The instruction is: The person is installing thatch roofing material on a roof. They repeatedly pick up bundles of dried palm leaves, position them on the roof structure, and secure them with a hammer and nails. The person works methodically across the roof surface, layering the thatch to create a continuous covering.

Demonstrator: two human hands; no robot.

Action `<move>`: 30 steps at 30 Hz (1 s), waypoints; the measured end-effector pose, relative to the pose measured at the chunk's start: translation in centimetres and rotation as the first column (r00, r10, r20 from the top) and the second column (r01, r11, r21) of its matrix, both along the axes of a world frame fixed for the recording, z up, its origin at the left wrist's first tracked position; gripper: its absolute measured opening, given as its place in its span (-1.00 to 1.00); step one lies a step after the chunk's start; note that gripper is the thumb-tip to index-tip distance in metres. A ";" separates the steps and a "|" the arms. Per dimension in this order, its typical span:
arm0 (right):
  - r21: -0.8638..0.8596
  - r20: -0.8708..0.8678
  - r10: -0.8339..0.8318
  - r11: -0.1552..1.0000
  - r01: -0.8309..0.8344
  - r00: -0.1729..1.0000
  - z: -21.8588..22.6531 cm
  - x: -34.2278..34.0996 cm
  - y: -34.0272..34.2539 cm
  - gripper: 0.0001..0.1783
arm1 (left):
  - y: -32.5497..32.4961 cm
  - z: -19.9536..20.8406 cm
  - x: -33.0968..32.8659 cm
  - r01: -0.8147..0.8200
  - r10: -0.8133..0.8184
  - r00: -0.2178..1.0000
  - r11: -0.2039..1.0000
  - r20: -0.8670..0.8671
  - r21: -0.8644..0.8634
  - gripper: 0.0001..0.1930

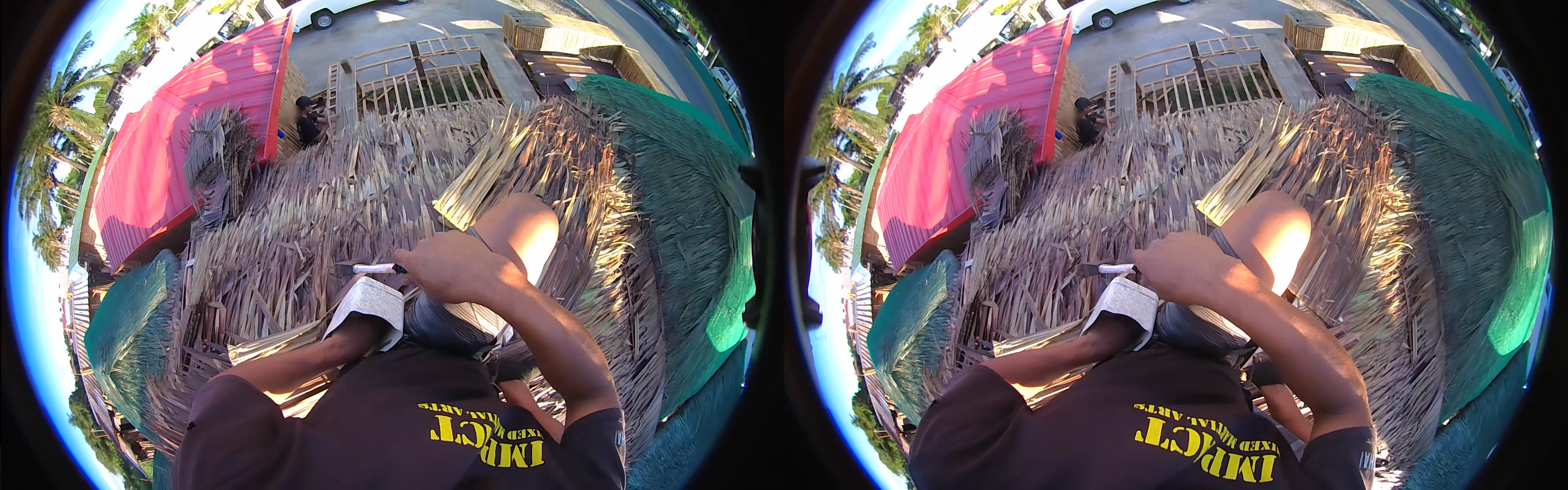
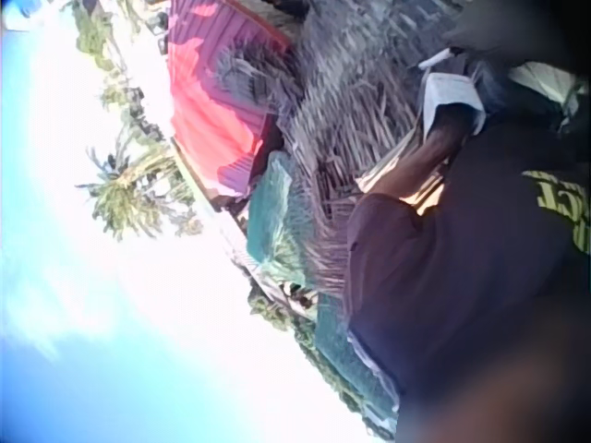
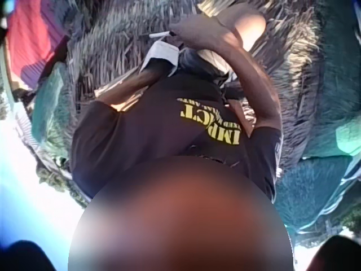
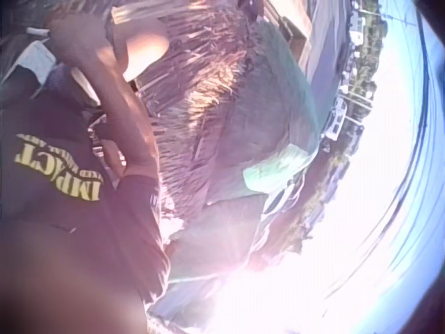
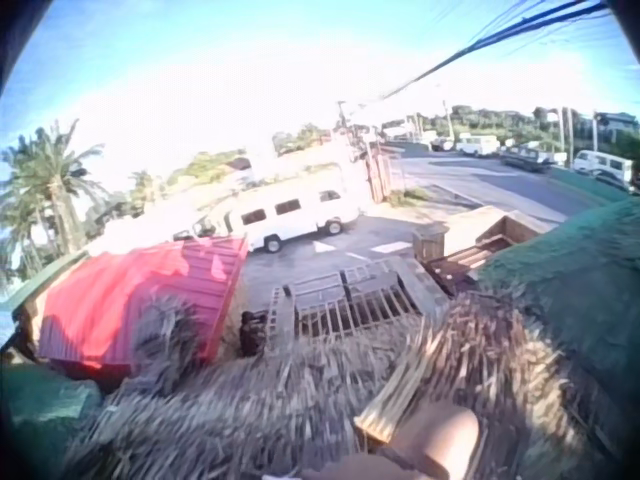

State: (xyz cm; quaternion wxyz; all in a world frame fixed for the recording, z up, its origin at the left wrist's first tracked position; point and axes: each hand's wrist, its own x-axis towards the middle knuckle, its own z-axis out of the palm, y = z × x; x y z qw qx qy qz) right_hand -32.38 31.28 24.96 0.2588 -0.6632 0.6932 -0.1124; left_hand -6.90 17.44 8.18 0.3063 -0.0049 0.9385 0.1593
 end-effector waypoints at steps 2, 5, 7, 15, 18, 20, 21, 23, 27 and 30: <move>0.041 0.007 0.008 0.999 -0.009 1.000 -0.2 0.6 0.4 -0.71 | -0.1 -0.2 -0.2 -0.021 0.021 1.000 1.000 -0.021 -0.001 -0.78; 0.067 0.045 -0.021 0.998 0.018 0.999 -0.2 0.7 1.4 -0.66 | 0.3 1.6 -0.4 -0.024 0.024 1.000 0.999 -0.004 -0.038 -0.80; 0.019 -0.009 -0.057 0.998 0.057 0.998 -0.1 0.2 1.9 -0.70 | 0.9 3.8 -0.6 -0.009 0.012 0.999 0.996 0.034 -0.091 -0.81; -0.224 0.124 -0.273 0.929 0.295 0.954 -1.4 -2.6 4.0 -0.68 | -1.8 14.7 -6.9 -0.489 0.380 0.868 0.763 0.318 0.423 -0.78; -0.284 0.409 -0.352 0.828 0.484 0.842 -1.4 -2.9 4.5 -0.66 | -2.6 16.1 -11.5 -0.598 0.754 0.608 0.231 0.247 0.767 -0.77; -0.152 0.591 -0.453 0.749 0.645 0.667 -1.0 -2.9 4.5 -0.64 | -1.7 16.0 -15.3 -0.397 0.797 0.542 -0.037 0.266 0.917 -0.77; -0.132 0.654 -0.453 0.720 0.681 0.606 -0.6 -3.1 4.5 -0.61 | -1.1 15.9 -17.3 -0.286 0.817 0.497 -0.165 0.294 0.944 -0.76; -0.187 0.715 -0.451 0.612 0.769 0.534 0.3 -3.7 4.5 -0.58 | -0.1 16.1 -20.6 -0.168 0.736 0.633 -0.173 0.241 0.970 -0.66; -0.090 0.850 -0.414 0.495 0.864 0.326 1.9 -7.3 5.9 -0.63 | 1.1 17.4 -26.5 -0.040 0.531 0.846 0.159 -0.051 0.986 -0.52; 0.031 0.937 -0.328 0.424 0.905 0.122 1.8 -9.8 7.6 -0.72 | 2.5 17.7 -31.7 -0.018 0.411 0.889 0.472 -0.202 0.881 -0.36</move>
